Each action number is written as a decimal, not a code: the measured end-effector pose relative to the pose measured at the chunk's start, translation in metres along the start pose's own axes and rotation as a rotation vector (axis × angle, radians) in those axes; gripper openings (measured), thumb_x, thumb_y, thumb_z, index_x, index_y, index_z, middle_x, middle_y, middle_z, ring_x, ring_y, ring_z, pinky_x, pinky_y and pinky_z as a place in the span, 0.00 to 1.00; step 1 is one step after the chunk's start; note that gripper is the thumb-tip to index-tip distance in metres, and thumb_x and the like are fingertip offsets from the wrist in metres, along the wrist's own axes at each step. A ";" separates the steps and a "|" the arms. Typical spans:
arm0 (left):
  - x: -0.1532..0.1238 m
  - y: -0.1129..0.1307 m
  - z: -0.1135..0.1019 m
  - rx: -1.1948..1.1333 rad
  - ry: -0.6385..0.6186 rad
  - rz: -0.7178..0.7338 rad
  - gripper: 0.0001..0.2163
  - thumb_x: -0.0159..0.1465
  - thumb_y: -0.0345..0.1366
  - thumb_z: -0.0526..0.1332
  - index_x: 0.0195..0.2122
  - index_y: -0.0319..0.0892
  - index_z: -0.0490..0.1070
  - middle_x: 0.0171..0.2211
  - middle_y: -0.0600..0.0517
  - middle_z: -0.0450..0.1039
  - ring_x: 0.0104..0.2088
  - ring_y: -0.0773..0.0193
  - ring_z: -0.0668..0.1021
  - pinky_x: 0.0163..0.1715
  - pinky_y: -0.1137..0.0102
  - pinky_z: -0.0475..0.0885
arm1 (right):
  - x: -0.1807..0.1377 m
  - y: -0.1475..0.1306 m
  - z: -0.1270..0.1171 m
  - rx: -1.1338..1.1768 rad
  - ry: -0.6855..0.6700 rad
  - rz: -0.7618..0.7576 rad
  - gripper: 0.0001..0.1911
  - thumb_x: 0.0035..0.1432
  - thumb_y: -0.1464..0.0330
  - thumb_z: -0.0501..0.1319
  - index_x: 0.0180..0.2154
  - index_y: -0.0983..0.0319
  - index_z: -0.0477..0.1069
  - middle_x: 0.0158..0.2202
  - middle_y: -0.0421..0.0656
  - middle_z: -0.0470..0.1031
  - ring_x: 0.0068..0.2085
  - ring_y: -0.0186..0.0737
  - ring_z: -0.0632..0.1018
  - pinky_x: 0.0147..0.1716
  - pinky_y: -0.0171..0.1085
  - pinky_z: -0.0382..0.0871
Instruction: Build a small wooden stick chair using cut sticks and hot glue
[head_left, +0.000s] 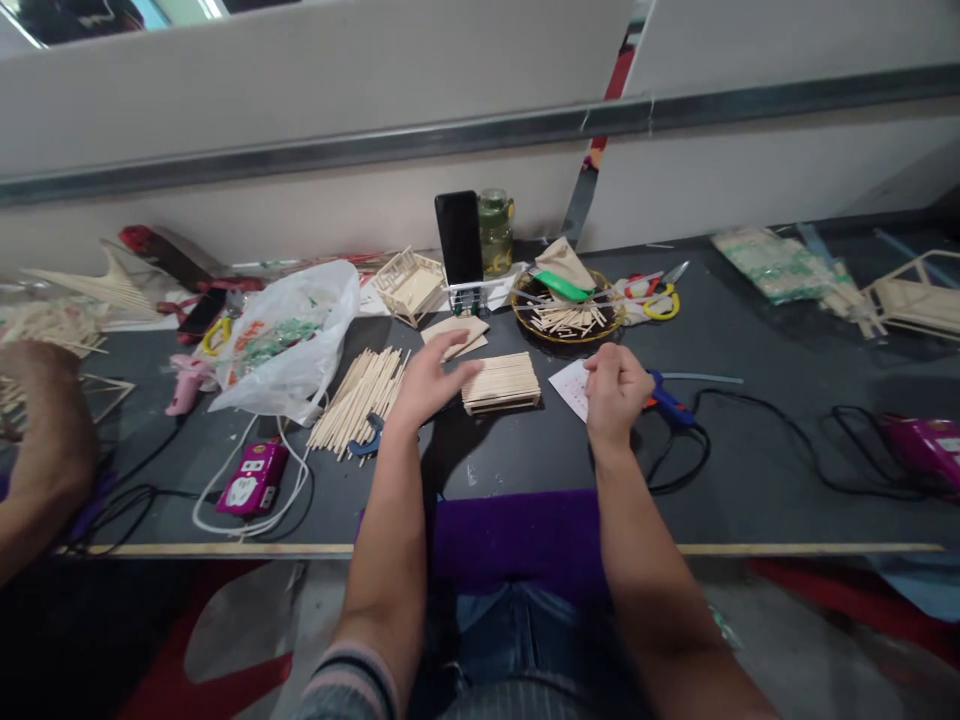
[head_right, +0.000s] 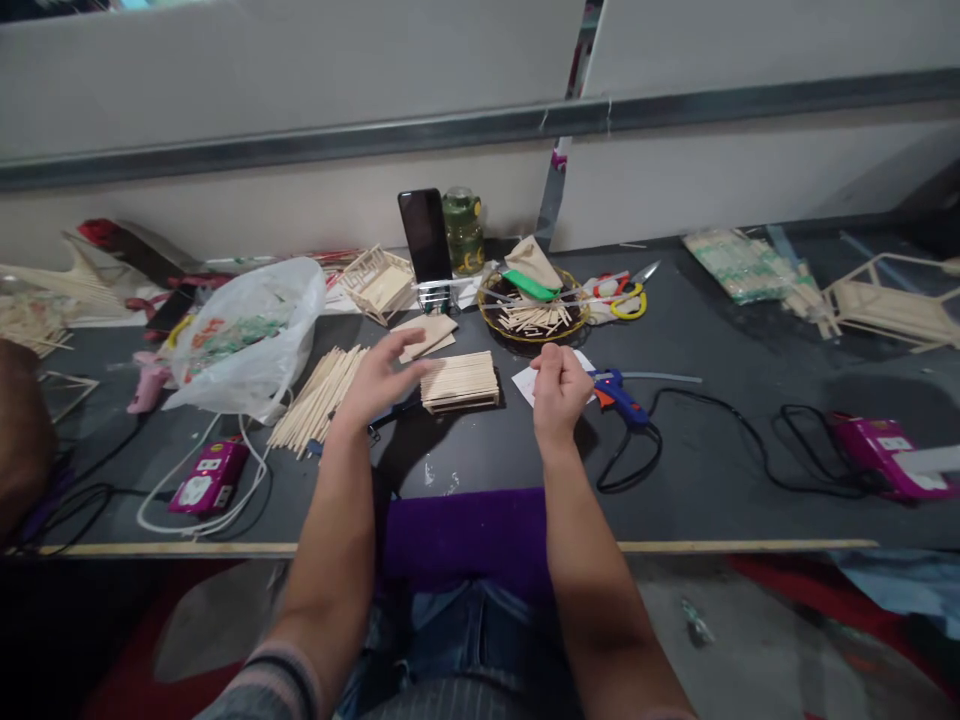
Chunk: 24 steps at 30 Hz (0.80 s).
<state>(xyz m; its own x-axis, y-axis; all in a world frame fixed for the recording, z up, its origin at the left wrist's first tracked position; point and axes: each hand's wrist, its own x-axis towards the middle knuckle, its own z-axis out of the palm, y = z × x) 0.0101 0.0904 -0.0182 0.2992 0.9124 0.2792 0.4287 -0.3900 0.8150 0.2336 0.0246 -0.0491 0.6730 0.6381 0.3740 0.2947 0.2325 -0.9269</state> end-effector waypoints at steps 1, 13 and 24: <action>0.002 0.004 0.003 0.097 -0.143 0.031 0.26 0.57 0.46 0.66 0.56 0.42 0.70 0.57 0.43 0.72 0.58 0.52 0.73 0.58 0.60 0.65 | 0.000 -0.001 -0.001 0.007 0.014 -0.005 0.22 0.65 0.55 0.55 0.23 0.60 0.66 0.13 0.32 0.57 0.17 0.30 0.62 0.20 0.32 0.57; 0.019 0.010 0.047 0.563 -0.552 0.107 0.39 0.51 0.36 0.68 0.65 0.41 0.58 0.57 0.38 0.68 0.58 0.41 0.70 0.56 0.52 0.64 | 0.000 0.002 0.001 0.080 -0.063 0.037 0.21 0.65 0.57 0.55 0.24 0.61 0.68 0.14 0.32 0.60 0.17 0.29 0.62 0.20 0.30 0.56; 0.007 -0.004 0.024 -0.608 -0.064 -0.022 0.44 0.47 0.33 0.73 0.66 0.49 0.56 0.62 0.42 0.65 0.61 0.47 0.69 0.58 0.56 0.67 | 0.004 0.000 0.004 0.123 -0.080 0.124 0.13 0.57 0.59 0.62 0.37 0.62 0.72 0.28 0.38 0.72 0.23 0.30 0.67 0.22 0.31 0.61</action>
<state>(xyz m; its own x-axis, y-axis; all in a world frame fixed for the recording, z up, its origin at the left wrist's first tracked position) 0.0313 0.0953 -0.0320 0.3547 0.9028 0.2430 -0.1225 -0.2128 0.9694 0.2332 0.0302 -0.0480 0.6413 0.7227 0.2577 0.1242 0.2336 -0.9644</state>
